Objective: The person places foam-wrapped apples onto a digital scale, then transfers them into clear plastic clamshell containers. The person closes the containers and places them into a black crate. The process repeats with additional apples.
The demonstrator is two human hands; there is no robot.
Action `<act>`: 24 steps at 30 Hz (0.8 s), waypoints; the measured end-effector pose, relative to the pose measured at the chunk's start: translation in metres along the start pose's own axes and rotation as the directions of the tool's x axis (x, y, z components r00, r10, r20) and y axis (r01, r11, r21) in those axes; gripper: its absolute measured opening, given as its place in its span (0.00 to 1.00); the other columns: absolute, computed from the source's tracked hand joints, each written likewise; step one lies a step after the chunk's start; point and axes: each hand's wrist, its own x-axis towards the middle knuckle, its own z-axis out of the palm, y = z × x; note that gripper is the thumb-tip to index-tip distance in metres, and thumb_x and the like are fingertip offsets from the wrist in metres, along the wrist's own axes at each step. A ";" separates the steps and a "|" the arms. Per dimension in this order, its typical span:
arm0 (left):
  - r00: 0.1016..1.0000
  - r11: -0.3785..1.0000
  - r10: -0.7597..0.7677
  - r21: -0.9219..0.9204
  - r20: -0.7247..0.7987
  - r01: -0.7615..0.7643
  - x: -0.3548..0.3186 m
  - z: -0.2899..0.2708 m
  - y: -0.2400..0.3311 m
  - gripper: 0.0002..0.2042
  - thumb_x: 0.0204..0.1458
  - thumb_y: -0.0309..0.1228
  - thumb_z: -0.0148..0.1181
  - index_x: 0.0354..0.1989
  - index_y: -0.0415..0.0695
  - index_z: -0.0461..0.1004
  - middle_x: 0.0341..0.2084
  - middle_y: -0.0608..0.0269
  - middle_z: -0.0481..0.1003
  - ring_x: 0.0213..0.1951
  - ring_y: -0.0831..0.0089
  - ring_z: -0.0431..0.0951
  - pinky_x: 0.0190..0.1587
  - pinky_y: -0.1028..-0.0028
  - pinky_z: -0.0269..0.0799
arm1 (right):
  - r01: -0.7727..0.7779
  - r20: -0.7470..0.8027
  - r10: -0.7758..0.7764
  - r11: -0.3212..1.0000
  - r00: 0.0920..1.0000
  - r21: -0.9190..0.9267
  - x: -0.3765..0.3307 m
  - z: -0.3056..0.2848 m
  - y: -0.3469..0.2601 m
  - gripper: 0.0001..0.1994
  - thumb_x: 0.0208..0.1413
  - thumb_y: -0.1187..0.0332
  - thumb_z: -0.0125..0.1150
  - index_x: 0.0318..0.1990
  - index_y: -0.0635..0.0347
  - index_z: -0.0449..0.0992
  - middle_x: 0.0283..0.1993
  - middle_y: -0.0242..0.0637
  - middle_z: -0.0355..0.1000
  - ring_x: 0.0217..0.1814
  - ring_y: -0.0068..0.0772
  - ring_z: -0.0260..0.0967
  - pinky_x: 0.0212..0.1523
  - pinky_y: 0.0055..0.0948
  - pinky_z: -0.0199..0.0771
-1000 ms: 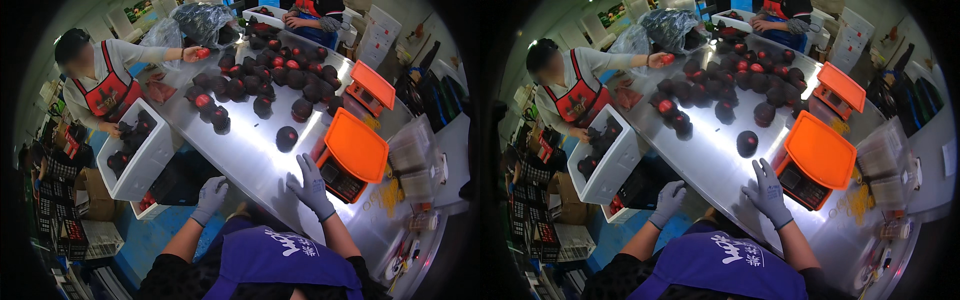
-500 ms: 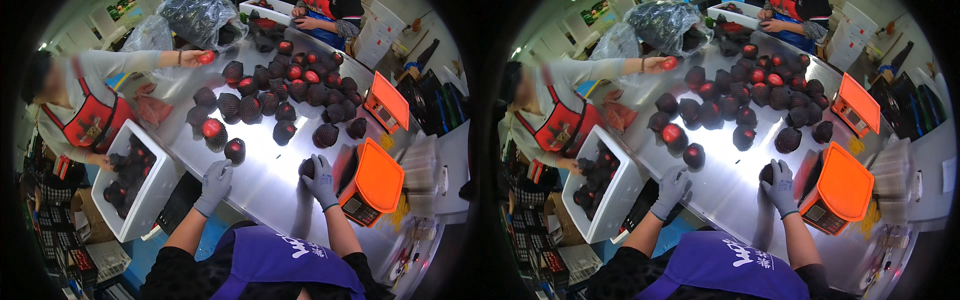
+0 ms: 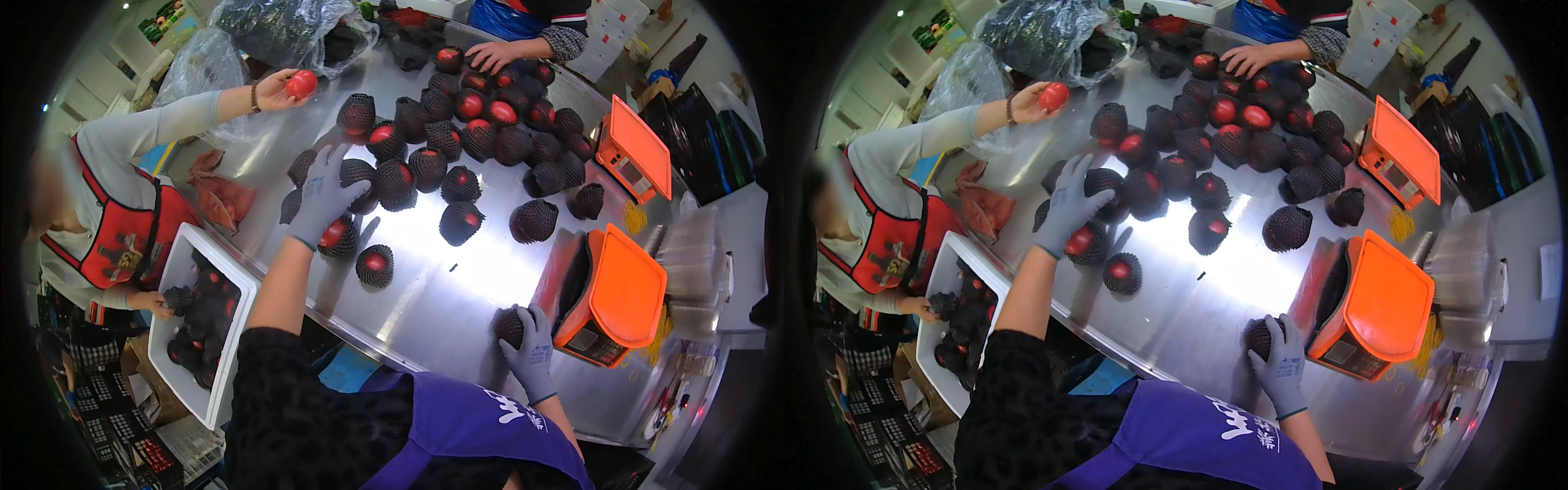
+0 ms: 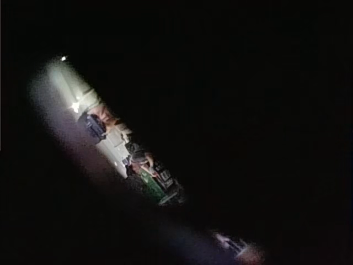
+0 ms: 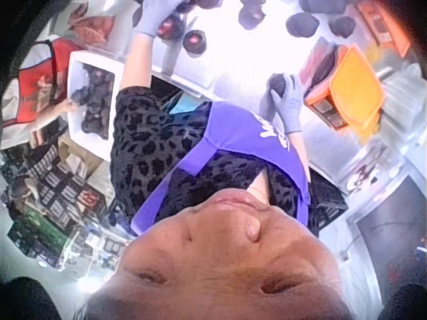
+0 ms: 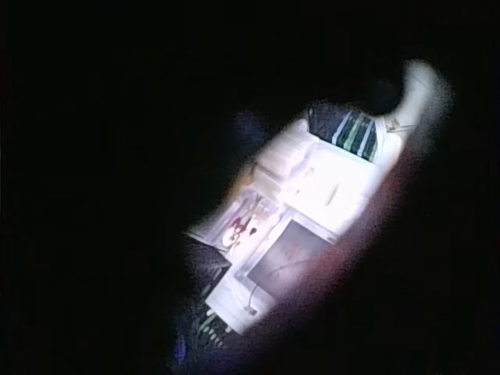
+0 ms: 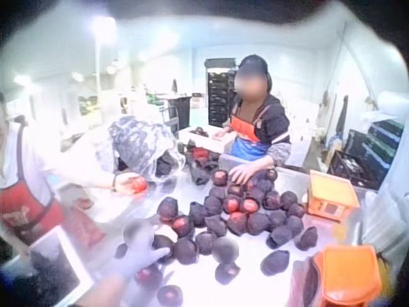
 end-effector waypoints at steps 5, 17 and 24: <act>0.931 0.966 -0.010 0.245 0.364 -0.085 0.034 0.027 0.057 0.50 0.40 0.63 0.72 0.70 0.48 0.66 0.70 0.42 0.60 0.71 0.43 0.60 0.70 0.45 0.59 | -0.017 -0.049 0.017 1.000 0.999 0.018 0.007 0.011 0.001 0.42 0.39 0.67 0.79 0.66 0.55 0.68 0.67 0.54 0.63 0.68 0.59 0.63 0.68 0.51 0.65; 0.784 0.918 -0.288 0.393 0.550 0.062 0.059 0.037 0.100 0.49 0.33 0.67 0.69 0.64 0.49 0.71 0.61 0.56 0.75 0.67 0.49 0.67 0.59 0.42 0.69 | 0.007 -0.067 -0.003 0.999 0.998 0.053 0.005 0.009 0.010 0.38 0.41 0.63 0.77 0.64 0.56 0.70 0.67 0.53 0.65 0.67 0.58 0.64 0.67 0.50 0.66; 0.850 0.941 -0.152 0.337 0.503 -0.031 -0.016 0.033 0.127 0.43 0.35 0.61 0.70 0.61 0.50 0.73 0.58 0.56 0.76 0.64 0.52 0.69 0.61 0.50 0.69 | 0.066 -0.022 -0.065 0.997 0.998 0.050 -0.028 0.003 0.010 0.37 0.42 0.62 0.77 0.63 0.55 0.70 0.65 0.49 0.67 0.66 0.54 0.66 0.66 0.47 0.69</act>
